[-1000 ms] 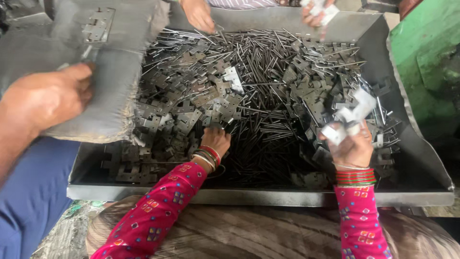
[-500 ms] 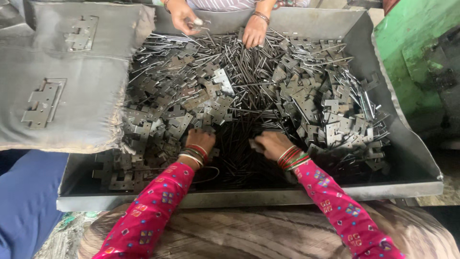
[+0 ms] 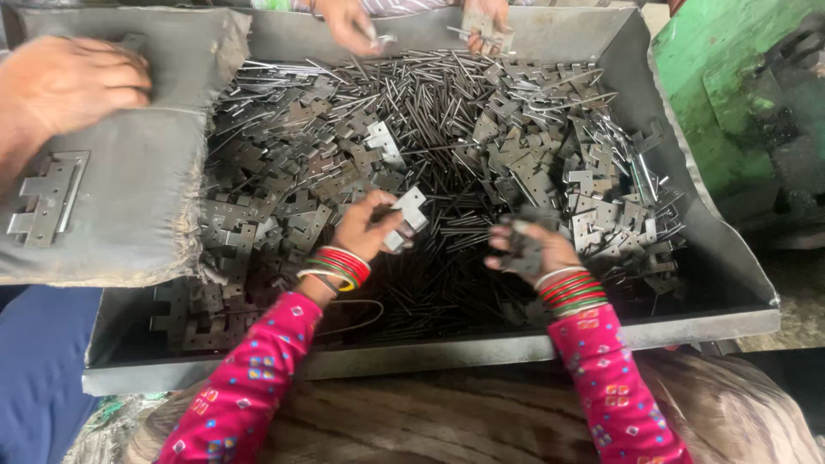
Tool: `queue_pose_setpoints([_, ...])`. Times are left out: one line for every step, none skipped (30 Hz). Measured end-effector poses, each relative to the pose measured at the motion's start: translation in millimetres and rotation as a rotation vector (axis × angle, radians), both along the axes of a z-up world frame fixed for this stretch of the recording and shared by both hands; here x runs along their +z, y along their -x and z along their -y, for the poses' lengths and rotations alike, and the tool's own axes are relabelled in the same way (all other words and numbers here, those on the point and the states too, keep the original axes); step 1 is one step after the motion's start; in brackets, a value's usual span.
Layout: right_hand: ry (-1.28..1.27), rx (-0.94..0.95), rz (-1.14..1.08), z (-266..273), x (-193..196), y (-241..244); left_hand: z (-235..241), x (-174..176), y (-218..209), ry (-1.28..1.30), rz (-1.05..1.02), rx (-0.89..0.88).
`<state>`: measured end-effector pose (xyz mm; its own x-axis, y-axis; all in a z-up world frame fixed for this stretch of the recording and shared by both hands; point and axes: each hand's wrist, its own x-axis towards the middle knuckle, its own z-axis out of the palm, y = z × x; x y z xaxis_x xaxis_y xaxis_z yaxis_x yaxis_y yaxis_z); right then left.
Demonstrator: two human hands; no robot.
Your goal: The person sorts metal hinges and pins from a central metal tray, placing the hinges one at a time onto a padded side surface by hand.
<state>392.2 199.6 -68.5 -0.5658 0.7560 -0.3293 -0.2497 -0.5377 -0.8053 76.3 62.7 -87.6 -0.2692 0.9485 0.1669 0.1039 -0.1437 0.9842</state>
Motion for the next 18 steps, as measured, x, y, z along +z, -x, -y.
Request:
queue_pose_setpoints([0.068, 0.060, 0.126, 14, -2, 16, 5, 3, -19, 0.095, 0.004, 0.010])
queue_pose_setpoints([0.163, 0.076, 0.089, 27, -5, 33, 11, 7, -36, 0.185, 0.003, 0.022])
queue_pose_setpoints([0.259, 0.093, 0.053, 41, -8, 47, 18, 8, -50, 0.133, -0.139, -0.014])
queue_pose_setpoints([0.259, 0.094, 0.051, 54, -13, 63, 28, 6, -63, 0.084, -0.280, -0.051])
queue_pose_setpoints([0.295, 0.091, 0.041, 66, -20, 78, 33, 2, -77, 0.085, -0.283, -0.050])
queue_pose_setpoints([0.331, 0.092, 0.033, 74, -25, 85, 37, -3, -88, 0.079, -0.512, 0.012])
queue_pose_setpoints([0.334, 0.099, 0.034, 78, -29, 84, 40, -6, -91, 0.074, -0.741, 0.075])
queue_pose_setpoints([0.262, 0.206, -0.041, 81, -33, 82, 41, -5, -85, 0.080, -0.743, 0.085])
queue_pose_setpoints([0.191, 0.312, -0.116, 80, -36, 79, 38, 0, -73, 0.102, -0.734, 0.155])
queue_pose_setpoints([0.192, 0.330, -0.119, 76, -36, 76, 37, 9, -59, 0.125, -0.726, 0.232])
queue_pose_setpoints([-0.071, 0.349, 0.061, 70, -33, 70, 40, 23, -44, 0.132, -0.729, 0.248])
queue_pose_setpoints([-0.343, 0.362, 0.238, 62, -27, 64, 43, 39, -28, 0.209, -0.810, 0.309])
queue_pose_setpoints([-0.693, 0.371, 0.554, 54, -20, 52, 46, 56, -11, 0.288, -0.889, 0.370])
queue_pose_setpoints([-1.045, 0.362, 0.867, 49, -14, 43, 50, 72, 5, 0.321, -1.035, 0.456])
queue_pose_setpoints([-1.097, 0.402, 1.186, 41, -9, 36, 54, 86, 23, 0.356, -1.181, 0.541])
queue_pose_setpoints([-1.134, 0.430, 1.511, 32, -6, 26, 60, 97, 44, 0.351, -1.340, 0.661])
queue_pose_setpoints([-1.162, 0.450, 1.562, 24, -6, 17, 68, 105, 67, 0.345, -1.499, 0.781])
queue_pose_setpoints([-1.187, 0.462, 1.617, 13, -6, 2, 76, 111, 91, 0.336, -1.556, 0.905])
